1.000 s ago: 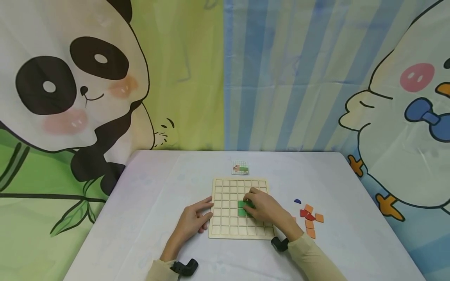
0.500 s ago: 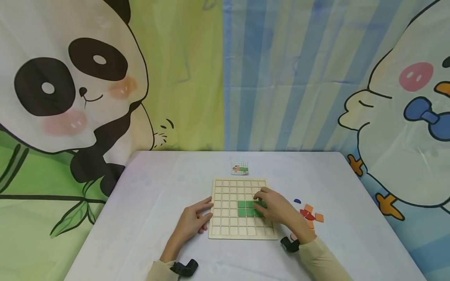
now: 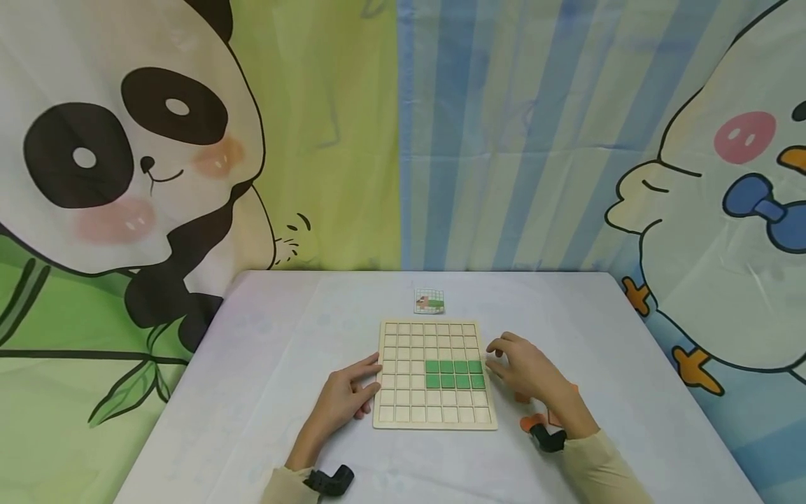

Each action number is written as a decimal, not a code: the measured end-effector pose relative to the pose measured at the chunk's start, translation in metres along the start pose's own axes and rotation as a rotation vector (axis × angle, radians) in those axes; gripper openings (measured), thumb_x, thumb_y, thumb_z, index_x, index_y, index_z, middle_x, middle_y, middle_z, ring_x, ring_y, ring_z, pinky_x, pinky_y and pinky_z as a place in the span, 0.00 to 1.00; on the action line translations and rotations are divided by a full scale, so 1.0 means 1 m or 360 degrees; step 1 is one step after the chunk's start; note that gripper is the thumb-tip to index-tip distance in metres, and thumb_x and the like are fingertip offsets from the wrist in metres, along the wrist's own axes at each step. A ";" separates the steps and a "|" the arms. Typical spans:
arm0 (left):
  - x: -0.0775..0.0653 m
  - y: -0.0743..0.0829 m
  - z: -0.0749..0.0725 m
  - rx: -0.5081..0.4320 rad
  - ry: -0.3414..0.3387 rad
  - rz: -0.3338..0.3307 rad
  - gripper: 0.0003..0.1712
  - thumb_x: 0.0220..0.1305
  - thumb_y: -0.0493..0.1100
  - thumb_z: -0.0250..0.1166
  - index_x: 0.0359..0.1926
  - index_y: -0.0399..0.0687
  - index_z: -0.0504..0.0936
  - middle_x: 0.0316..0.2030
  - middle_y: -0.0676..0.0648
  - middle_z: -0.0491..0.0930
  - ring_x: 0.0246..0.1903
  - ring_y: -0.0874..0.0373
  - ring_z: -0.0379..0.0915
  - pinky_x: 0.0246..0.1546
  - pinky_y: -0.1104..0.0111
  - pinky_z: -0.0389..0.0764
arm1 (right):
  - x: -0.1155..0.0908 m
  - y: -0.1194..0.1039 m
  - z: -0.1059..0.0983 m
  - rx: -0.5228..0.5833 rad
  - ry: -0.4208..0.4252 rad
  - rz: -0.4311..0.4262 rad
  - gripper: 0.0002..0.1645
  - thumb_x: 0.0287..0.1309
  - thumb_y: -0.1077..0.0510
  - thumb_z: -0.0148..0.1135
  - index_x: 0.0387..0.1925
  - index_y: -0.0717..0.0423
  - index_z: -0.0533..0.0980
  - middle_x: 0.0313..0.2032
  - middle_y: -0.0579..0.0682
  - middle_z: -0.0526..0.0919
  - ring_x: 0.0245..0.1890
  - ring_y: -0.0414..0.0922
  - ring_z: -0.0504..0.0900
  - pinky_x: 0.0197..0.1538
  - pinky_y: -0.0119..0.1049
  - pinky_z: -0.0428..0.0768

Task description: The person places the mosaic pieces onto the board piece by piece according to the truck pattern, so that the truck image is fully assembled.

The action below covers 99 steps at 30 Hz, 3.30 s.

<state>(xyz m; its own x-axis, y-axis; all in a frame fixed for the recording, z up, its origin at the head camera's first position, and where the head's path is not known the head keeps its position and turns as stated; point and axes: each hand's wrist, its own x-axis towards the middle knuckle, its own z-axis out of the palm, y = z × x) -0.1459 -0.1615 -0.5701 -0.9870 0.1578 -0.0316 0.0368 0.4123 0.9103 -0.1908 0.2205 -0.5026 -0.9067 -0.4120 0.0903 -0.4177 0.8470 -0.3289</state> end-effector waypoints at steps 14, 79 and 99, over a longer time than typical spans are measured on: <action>-0.001 0.004 -0.001 0.0009 -0.0005 0.0014 0.25 0.70 0.38 0.71 0.67 0.49 0.83 0.74 0.57 0.75 0.13 0.58 0.77 0.13 0.66 0.81 | -0.024 0.040 -0.009 0.0039 0.0020 0.0243 0.12 0.65 0.58 0.73 0.47 0.58 0.86 0.37 0.49 0.84 0.33 0.41 0.79 0.36 0.36 0.80; -0.001 0.003 -0.001 -0.0024 -0.0003 0.0031 0.24 0.71 0.38 0.71 0.66 0.48 0.84 0.75 0.56 0.74 0.14 0.58 0.78 0.14 0.67 0.81 | -0.069 0.086 -0.019 0.0070 -0.0060 0.0510 0.16 0.62 0.60 0.74 0.47 0.65 0.84 0.37 0.52 0.82 0.35 0.46 0.75 0.34 0.34 0.80; -0.001 0.002 -0.001 -0.0015 -0.0003 0.0033 0.24 0.71 0.38 0.71 0.67 0.48 0.84 0.75 0.56 0.74 0.15 0.58 0.78 0.14 0.67 0.81 | -0.052 0.050 -0.016 0.0074 -0.0044 0.0384 0.17 0.64 0.56 0.74 0.50 0.62 0.85 0.43 0.52 0.84 0.34 0.43 0.74 0.32 0.32 0.76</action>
<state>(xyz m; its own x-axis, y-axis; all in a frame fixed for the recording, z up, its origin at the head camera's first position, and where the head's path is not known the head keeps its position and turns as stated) -0.1452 -0.1617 -0.5683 -0.9857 0.1682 -0.0133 0.0560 0.4005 0.9146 -0.1657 0.2891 -0.5085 -0.9776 -0.2096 -0.0216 -0.1857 0.9057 -0.3810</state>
